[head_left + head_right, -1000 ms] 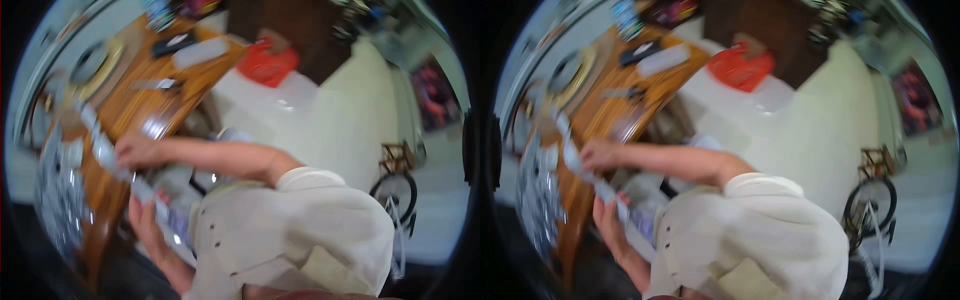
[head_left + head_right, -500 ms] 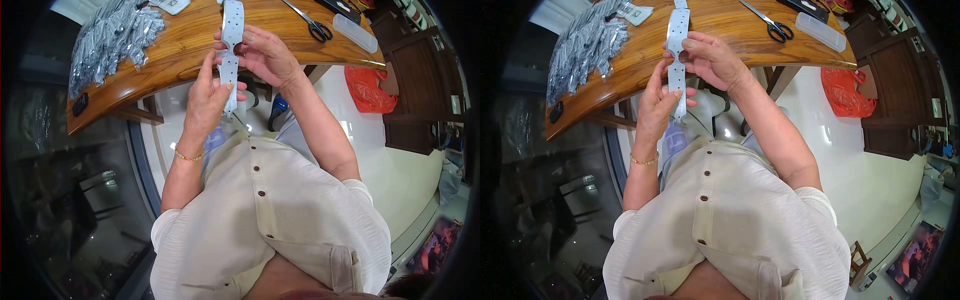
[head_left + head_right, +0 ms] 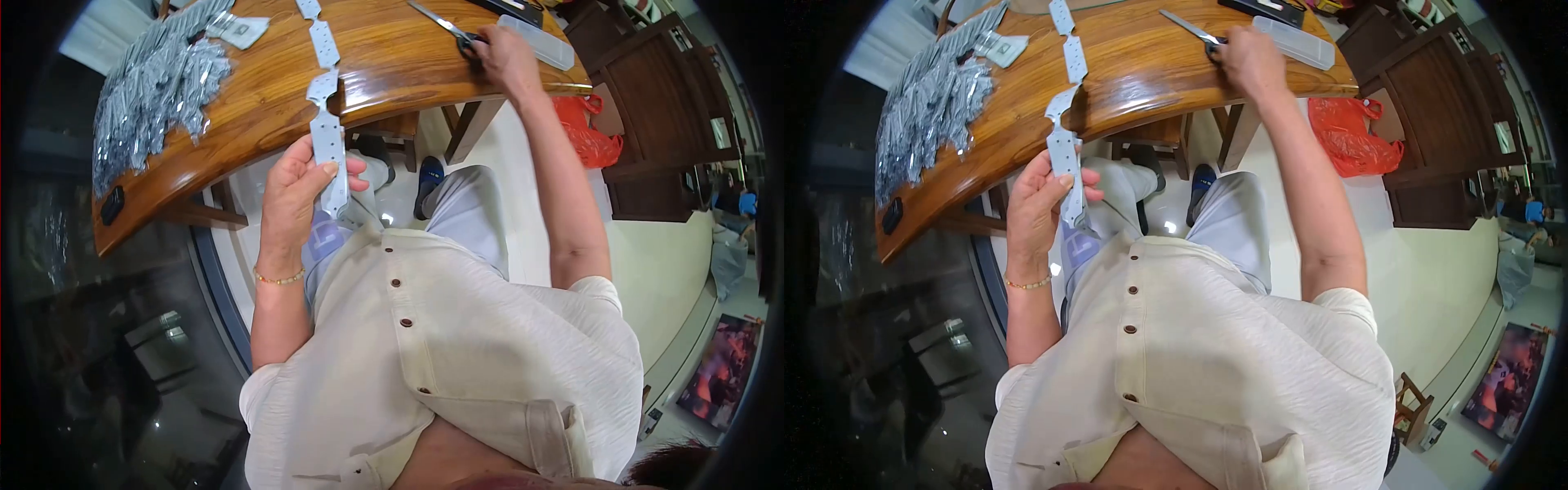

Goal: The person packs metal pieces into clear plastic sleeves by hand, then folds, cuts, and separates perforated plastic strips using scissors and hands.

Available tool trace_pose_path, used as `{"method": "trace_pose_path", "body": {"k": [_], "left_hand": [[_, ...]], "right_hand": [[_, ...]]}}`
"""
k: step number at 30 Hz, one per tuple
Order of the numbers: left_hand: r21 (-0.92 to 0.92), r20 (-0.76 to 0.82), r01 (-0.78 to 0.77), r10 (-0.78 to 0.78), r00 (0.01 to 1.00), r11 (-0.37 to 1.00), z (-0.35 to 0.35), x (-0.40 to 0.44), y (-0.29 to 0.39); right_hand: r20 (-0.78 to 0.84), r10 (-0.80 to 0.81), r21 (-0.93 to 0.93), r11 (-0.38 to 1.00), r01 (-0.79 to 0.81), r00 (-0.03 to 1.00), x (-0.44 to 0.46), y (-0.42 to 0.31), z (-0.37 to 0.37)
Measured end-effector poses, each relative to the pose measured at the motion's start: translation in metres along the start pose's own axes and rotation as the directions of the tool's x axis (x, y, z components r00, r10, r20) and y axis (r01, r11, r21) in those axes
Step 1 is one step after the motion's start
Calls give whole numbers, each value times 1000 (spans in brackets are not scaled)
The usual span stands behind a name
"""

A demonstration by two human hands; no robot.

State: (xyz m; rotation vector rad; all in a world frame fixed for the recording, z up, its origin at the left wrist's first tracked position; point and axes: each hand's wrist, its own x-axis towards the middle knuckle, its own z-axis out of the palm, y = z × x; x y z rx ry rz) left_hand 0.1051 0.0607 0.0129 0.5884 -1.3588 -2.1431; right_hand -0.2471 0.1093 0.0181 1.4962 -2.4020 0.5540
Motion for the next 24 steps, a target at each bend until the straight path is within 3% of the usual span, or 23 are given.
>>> {"method": "trace_pose_path", "body": {"k": [2,4,7,10,14,16,17,18,20,22,24], "left_hand": [[-11,-7,39,-40,999,999,-3,-3,-4],[-24,-15,76,-76,997,997,-5,-5,-7],[-14,-46,98,-99,994,995,-8,-11,-11],[-6,-61,118,-118,991,993,-16,-14,-16],[2,-67,119,-118,991,993,-27,-16,-27],[14,-66,125,-124,990,992,-30,-14,-32],[22,-62,129,-127,990,991,-30,-13,-34],[22,-59,124,-123,991,992,-30,-13,-34],[25,-50,113,-112,992,993,-29,-12,-34],[33,-42,116,-115,992,993,-31,-11,-37],[39,-40,116,-114,993,993,-31,-11,-37]], "right_hand": [[149,-2,-128,992,21,989,4,19,12],[47,-67,-178,981,74,997,4,17,19],[164,35,-187,982,-4,986,15,9,16],[190,-88,-173,977,121,978,7,12,12],[223,-86,215,976,37,971,-44,-4,-18],[458,35,598,727,-337,888,-84,-19,-34],[538,15,664,608,-435,843,-104,-22,-33],[609,-14,702,475,-530,793,-124,-23,-27],[685,-61,680,411,-607,726,-158,-28,-16],[790,-83,557,511,-654,608,-170,-40,-14],[717,-121,603,603,-523,687,-175,-52,-7]]}}
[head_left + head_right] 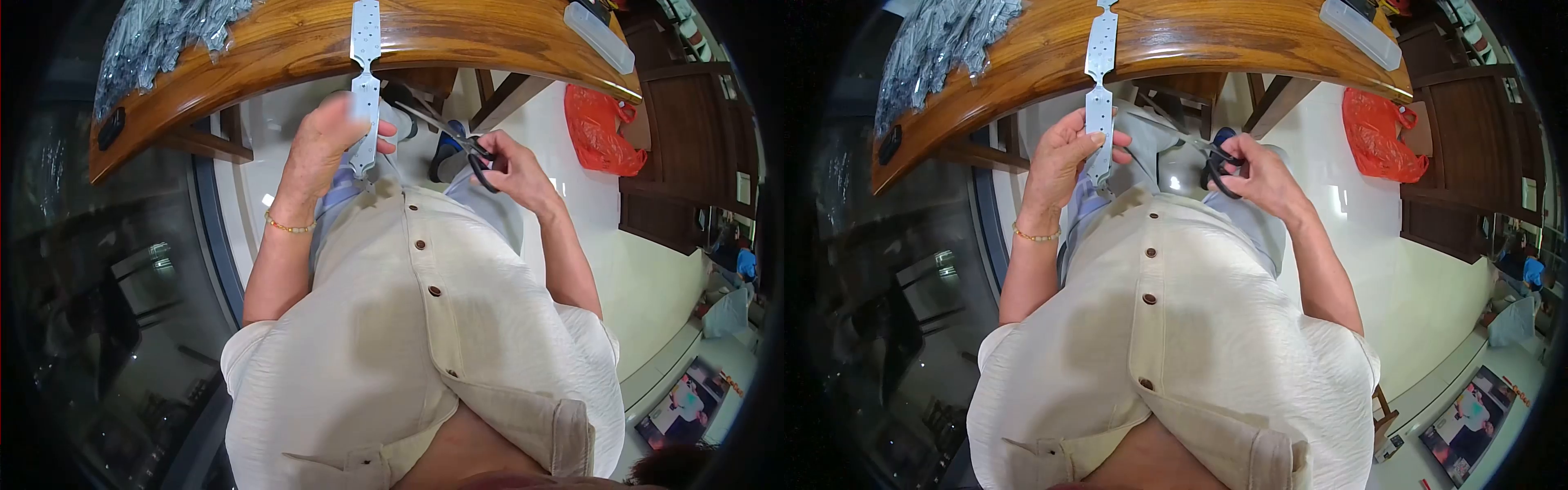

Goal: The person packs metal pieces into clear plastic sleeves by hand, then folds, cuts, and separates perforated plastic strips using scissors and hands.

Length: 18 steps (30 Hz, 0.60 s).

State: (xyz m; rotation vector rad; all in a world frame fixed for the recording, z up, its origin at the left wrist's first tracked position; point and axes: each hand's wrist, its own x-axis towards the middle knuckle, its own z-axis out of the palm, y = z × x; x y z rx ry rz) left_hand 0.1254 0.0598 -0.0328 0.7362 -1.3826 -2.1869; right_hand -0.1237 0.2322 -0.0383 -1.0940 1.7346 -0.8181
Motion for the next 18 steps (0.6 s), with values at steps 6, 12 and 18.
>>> {"method": "trace_pose_path", "body": {"k": [6,12,18], "left_hand": [[7,2,13,-13,1000,1000,2,-2,1],[41,20,31,-32,999,999,6,-4,1],[57,17,45,-46,999,997,7,-3,-2]], "right_hand": [[94,-49,-63,997,55,994,20,-21,8],[206,-54,49,998,45,977,36,-25,14],[209,6,61,998,-19,978,37,-36,16]]}}
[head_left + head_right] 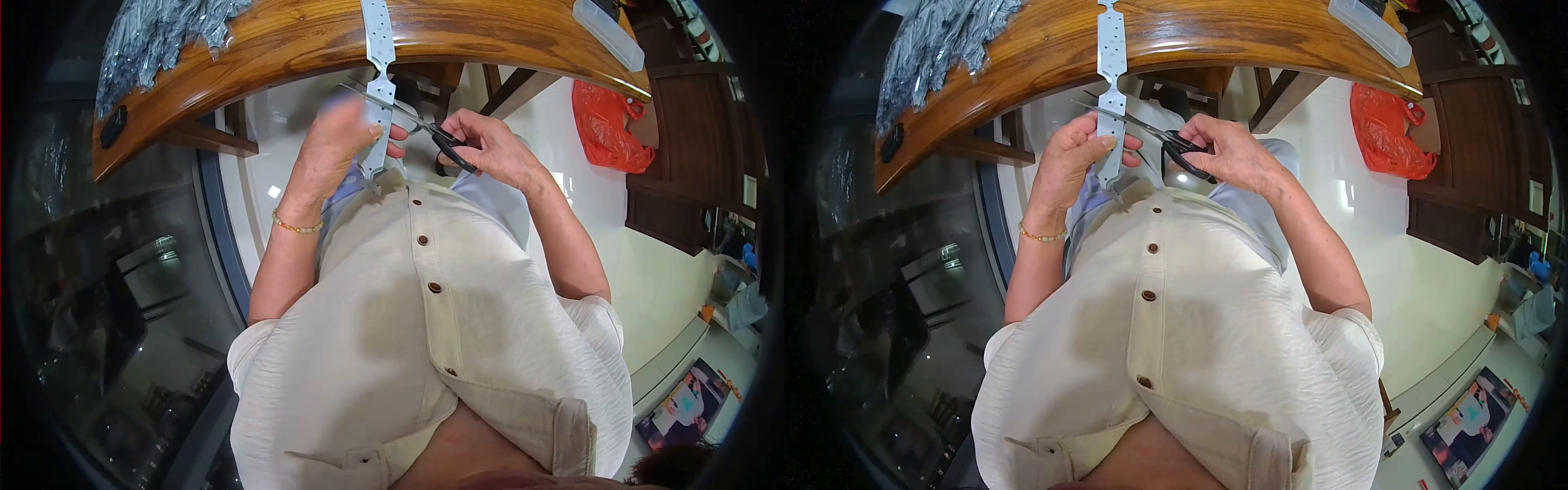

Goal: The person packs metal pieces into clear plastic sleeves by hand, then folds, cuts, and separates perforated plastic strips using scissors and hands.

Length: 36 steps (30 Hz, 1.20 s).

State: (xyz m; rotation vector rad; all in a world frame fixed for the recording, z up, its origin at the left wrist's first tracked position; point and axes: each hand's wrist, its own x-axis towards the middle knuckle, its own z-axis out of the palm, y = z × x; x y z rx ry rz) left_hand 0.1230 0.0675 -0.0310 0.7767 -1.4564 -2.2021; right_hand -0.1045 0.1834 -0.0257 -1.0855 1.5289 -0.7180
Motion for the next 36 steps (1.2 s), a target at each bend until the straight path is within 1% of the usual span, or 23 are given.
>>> {"method": "trace_pose_path", "body": {"k": [3,6,9,14,17,18,19,21,22,23,25,26,27,30,32,33,34,36], "left_hand": [[-3,15,-8,8,1000,1000,-1,0,-2],[-6,22,-12,12,1000,1000,0,0,-1],[5,32,-24,24,999,1000,0,1,0],[0,39,-29,29,999,1000,-1,0,-2],[73,40,-6,3,999,997,-4,-3,-2],[74,37,30,-33,999,997,-5,-5,-3],[74,43,59,-63,997,995,-7,-8,-5],[85,53,129,-134,990,988,-4,-13,-3],[99,86,123,-132,987,987,-3,-15,-1],[116,113,120,-133,985,986,-3,-17,0],[128,149,104,-123,981,986,0,-20,7],[100,159,54,-69,985,994,4,-21,14],[75,170,-8,-5,985,997,11,-21,24],[35,123,-165,160,979,986,22,-19,43],[14,64,-249,248,967,968,22,-14,52],[-7,21,-252,252,967,968,24,-14,58],[-24,-21,-261,261,965,965,25,-10,61],[-56,-60,-317,313,948,947,22,-2,62]], "right_hand": [[22,-37,24,999,36,999,1,4,-1],[7,-27,8,1000,27,1000,1,4,0],[63,-3,37,999,0,998,4,12,-3],[33,-57,36,998,56,998,5,14,-8],[30,-113,35,993,112,993,-1,14,-16],[21,-139,27,990,138,990,-4,11,-22],[53,-73,45,996,71,996,-10,3,-31],[-53,-182,8,983,183,982,-14,-3,-58],[-99,-239,-15,971,239,966,-13,-9,-71],[-286,-194,-118,979,167,938,-12,-21,-83],[-464,-301,-205,951,229,833,11,-22,-117],[-506,-438,-588,805,75,743,29,-16,-142],[-524,-442,-802,544,-247,728,37,-46,-152],[-450,-419,-885,328,-331,788,66,-52,-168],[-456,-330,-880,303,-365,826,82,-59,-178],[-407,-274,-907,232,-350,871,89,-62,-185],[-491,-366,-852,391,-348,791,92,-51,-186],[-512,-245,-815,441,-376,823,98,-55,-196]]}}
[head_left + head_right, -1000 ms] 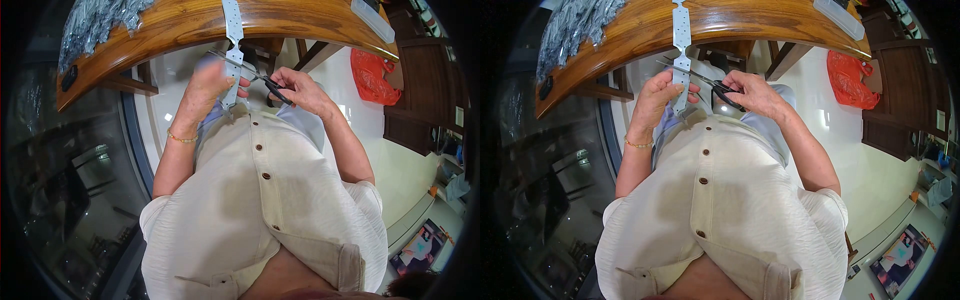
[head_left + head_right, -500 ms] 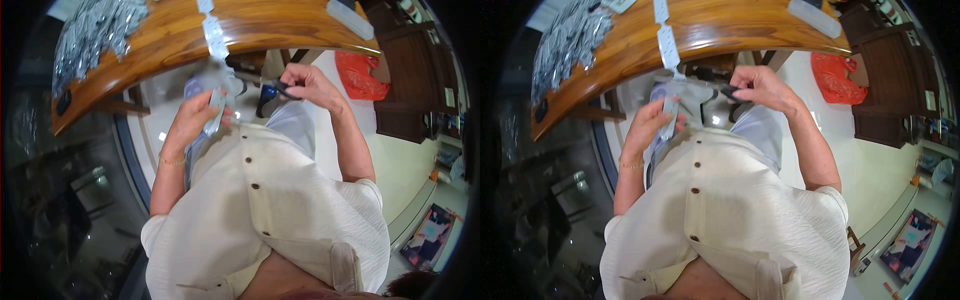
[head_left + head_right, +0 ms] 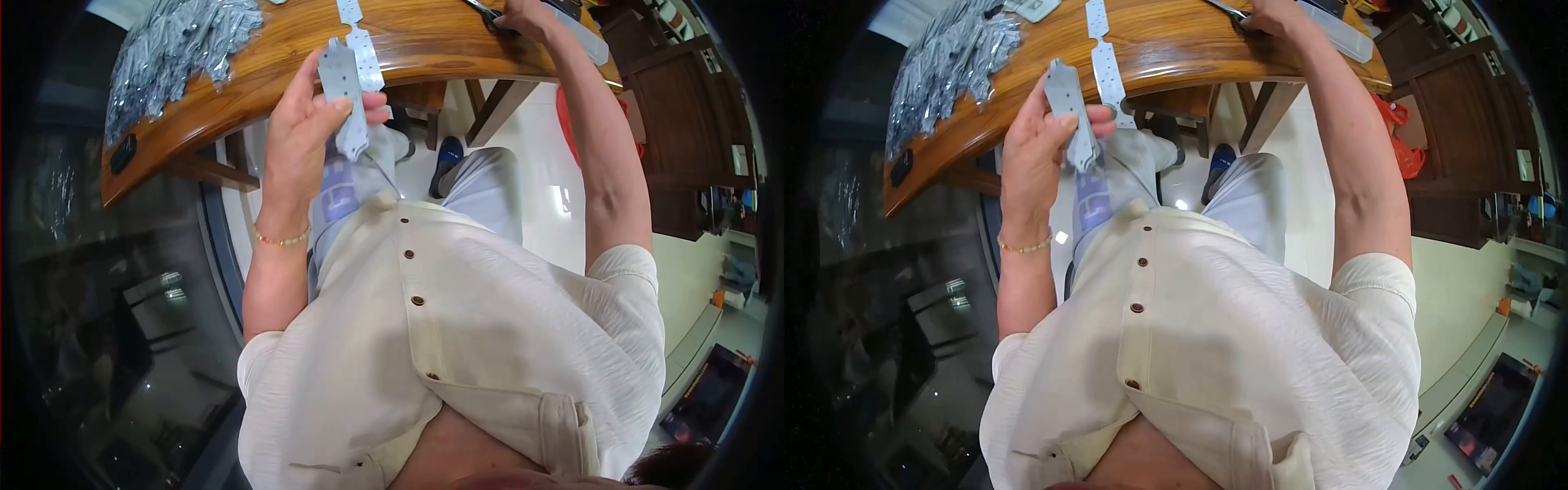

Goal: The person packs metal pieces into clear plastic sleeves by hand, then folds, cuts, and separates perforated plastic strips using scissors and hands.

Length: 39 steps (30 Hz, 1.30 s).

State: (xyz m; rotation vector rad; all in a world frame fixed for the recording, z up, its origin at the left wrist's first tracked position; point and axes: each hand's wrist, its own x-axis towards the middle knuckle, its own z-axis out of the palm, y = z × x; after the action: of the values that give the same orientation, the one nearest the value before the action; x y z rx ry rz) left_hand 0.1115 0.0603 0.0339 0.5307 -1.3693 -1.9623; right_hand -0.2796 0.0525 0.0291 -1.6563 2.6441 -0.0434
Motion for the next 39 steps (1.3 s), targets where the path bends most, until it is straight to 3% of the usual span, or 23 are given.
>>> {"method": "trace_pose_path", "body": {"k": [2,4,5,6,8,10,15,18,22,23,26,29,36,39], "left_hand": [[-14,-28,-46,45,999,999,6,7,1],[26,-60,-81,82,995,996,9,10,0],[27,-66,-103,105,992,994,8,13,-4],[28,-72,-123,124,990,992,8,15,-7],[19,-83,-129,130,988,991,9,20,-13],[4,-74,-122,122,990,993,14,26,-18],[-104,-59,-31,25,998,994,20,30,-21],[-277,-54,56,-74,996,959,9,32,-22],[-343,-84,130,-168,982,930,8,30,-20],[-353,-73,152,-189,979,923,9,31,-19],[-424,0,217,-240,971,879,3,33,-24],[-481,53,255,-262,964,839,0,33,-25],[-614,153,311,-276,949,725,-5,32,-30],[-702,241,379,-299,923,603,-10,32,-32]], "right_hand": [[176,40,281,956,-90,983,-14,-6,-17],[307,6,565,804,-188,952,-21,4,-21],[243,-51,826,534,-179,969,-33,8,-8],[166,-78,971,189,-149,983,-52,10,5],[121,-167,879,475,-28,979,-106,-38,-11],[151,-338,924,383,-11,929,-144,-72,3],[10,-388,1000,10,-7,922,-175,-113,34],[-41,-344,998,24,53,938,-182,-119,38],[-299,-400,929,85,359,867,-187,-125,36],[-295,-411,913,146,381,863,-189,-125,29],[-512,-466,764,136,631,721,-182,-126,31],[-572,-485,699,133,703,661,-180,-127,29],[-501,-534,710,196,676,681,-180,-126,22],[-514,-522,718,173,674,681,-177,-126,20]]}}
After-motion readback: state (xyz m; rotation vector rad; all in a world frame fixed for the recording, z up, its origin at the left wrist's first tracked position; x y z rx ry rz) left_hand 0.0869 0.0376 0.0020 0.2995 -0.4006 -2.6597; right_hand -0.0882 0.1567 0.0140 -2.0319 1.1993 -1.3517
